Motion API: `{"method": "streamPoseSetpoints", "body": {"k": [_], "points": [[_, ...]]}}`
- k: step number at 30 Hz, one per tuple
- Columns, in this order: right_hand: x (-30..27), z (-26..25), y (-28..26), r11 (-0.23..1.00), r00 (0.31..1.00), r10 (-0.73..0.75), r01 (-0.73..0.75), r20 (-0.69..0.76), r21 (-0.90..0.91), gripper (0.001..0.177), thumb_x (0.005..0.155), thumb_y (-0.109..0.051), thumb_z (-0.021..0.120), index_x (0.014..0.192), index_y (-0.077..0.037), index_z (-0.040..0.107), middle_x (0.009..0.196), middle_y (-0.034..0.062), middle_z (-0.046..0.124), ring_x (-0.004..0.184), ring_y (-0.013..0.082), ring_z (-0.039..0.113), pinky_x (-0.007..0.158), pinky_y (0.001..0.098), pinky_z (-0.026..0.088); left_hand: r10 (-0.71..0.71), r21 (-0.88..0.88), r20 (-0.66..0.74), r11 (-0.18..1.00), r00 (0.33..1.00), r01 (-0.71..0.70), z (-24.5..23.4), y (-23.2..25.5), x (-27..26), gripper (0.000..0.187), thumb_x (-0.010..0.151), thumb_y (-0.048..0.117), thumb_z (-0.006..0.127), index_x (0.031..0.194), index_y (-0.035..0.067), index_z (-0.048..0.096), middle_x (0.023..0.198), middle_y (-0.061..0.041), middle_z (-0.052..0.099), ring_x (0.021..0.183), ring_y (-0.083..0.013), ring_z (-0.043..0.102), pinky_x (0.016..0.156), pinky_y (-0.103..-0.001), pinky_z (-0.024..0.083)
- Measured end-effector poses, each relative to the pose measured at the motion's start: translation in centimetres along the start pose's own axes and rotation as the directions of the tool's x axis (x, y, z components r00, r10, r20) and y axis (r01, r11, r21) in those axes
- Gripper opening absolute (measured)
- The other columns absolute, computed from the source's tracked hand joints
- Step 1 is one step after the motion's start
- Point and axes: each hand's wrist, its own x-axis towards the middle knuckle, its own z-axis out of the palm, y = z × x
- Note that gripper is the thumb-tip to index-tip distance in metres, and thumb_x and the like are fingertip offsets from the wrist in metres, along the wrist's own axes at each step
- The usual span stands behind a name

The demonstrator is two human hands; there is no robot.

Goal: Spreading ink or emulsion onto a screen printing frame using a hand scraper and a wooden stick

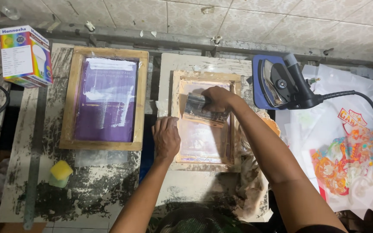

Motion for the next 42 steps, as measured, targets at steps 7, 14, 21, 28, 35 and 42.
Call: {"method": "streamPoseSetpoints", "body": {"k": [7, 14, 21, 28, 35, 42], "points": [[-1.8, -5.8, -3.2, 1.000, 0.999, -0.017, 0.016, -0.047, -0.012, 0.073, 0.078, -0.027, 0.085, 0.145, -0.016, 0.059, 0.119, 0.0269, 0.072, 0.121, 0.0499, 0.064, 0.106, 0.0618, 0.049, 0.008, -0.014, -0.052, 1.000, 0.999, -0.008, 0.2, -0.1, 0.0, 0.019, 0.106, 0.018, 0.045, 0.108, 0.023, 0.063, 0.103, 0.002, 0.061, 0.102, -0.0223, 0.059, 0.084, -0.038, 0.044], [0.5, -6.2, -0.4, 0.997, 0.991, 0.071, -0.068, -0.111, 0.023, 0.060, 0.074, -0.038, 0.087, 0.127, -0.014, 0.072, 0.113, 0.0212, 0.075, 0.115, 0.0444, 0.068, 0.101, 0.0564, 0.053, -0.012, -0.024, -0.026, 1.000, 1.000, 0.012, -0.7, 0.5, 0.1, 0.019, 0.105, 0.017, 0.046, 0.108, 0.022, 0.063, 0.102, 0.002, 0.062, 0.100, -0.0222, 0.059, 0.083, -0.038, 0.044], [0.7, -6.3, 2.6, 0.990, 0.944, 0.106, -0.129, -0.313, -0.053, 0.055, 0.072, -0.041, 0.087, 0.119, -0.015, 0.076, 0.106, 0.0153, 0.077, 0.106, 0.0382, 0.073, 0.092, 0.0515, 0.059, 0.002, 0.025, 0.015, 1.000, 1.000, -0.002, -0.8, 0.7, 0.2, 0.019, 0.106, 0.018, 0.043, 0.109, 0.022, 0.061, 0.103, 0.003, 0.061, 0.098, -0.0207, 0.057, 0.083, -0.037, 0.043], [-7.4, -6.6, -0.3, 0.988, 0.838, 0.152, -0.137, -0.525, 0.069, 0.038, 0.079, -0.027, 0.081, 0.111, -0.008, 0.074, 0.098, 0.0193, 0.076, 0.101, 0.0458, 0.072, 0.089, 0.0586, 0.055, 0.001, 0.060, 0.024, 0.998, 1.000, -0.002, -0.4, 0.4, -0.5, 0.018, 0.103, 0.019, 0.046, 0.109, 0.024, 0.062, 0.109, 0.004, 0.063, 0.106, -0.0208, 0.058, 0.087, -0.038, 0.044], [-15.8, -4.1, -6.6, 0.847, 0.656, 0.376, 0.043, -0.654, 0.530, 0.027, 0.073, -0.023, 0.079, 0.097, -0.014, 0.071, 0.080, 0.0146, 0.069, 0.086, 0.0353, 0.069, 0.076, 0.0480, 0.051, 0.013, 0.059, -0.021, 0.998, 1.000, -0.011, 0.7, 0.0, -0.5, 0.019, 0.106, 0.018, 0.044, 0.109, 0.024, 0.062, 0.106, 0.005, 0.061, 0.103, -0.0199, 0.058, 0.086, -0.037, 0.044], [-18.0, 1.6, -9.4, 0.381, 0.607, 0.606, 0.346, -0.514, 0.857, 0.025, 0.082, -0.010, 0.085, 0.101, -0.002, 0.072, 0.086, 0.0158, 0.075, 0.083, 0.0231, 0.070, 0.079, 0.0413, 0.058, 0.028, 0.072, -0.070, 0.997, 0.997, -0.023, 0.5, 0.2, -0.6, 0.015, 0.104, 0.019, 0.048, 0.107, 0.024, 0.062, 0.104, 0.003, 0.060, 0.103, -0.0220, 0.059, 0.085, -0.039, 0.045]]}}
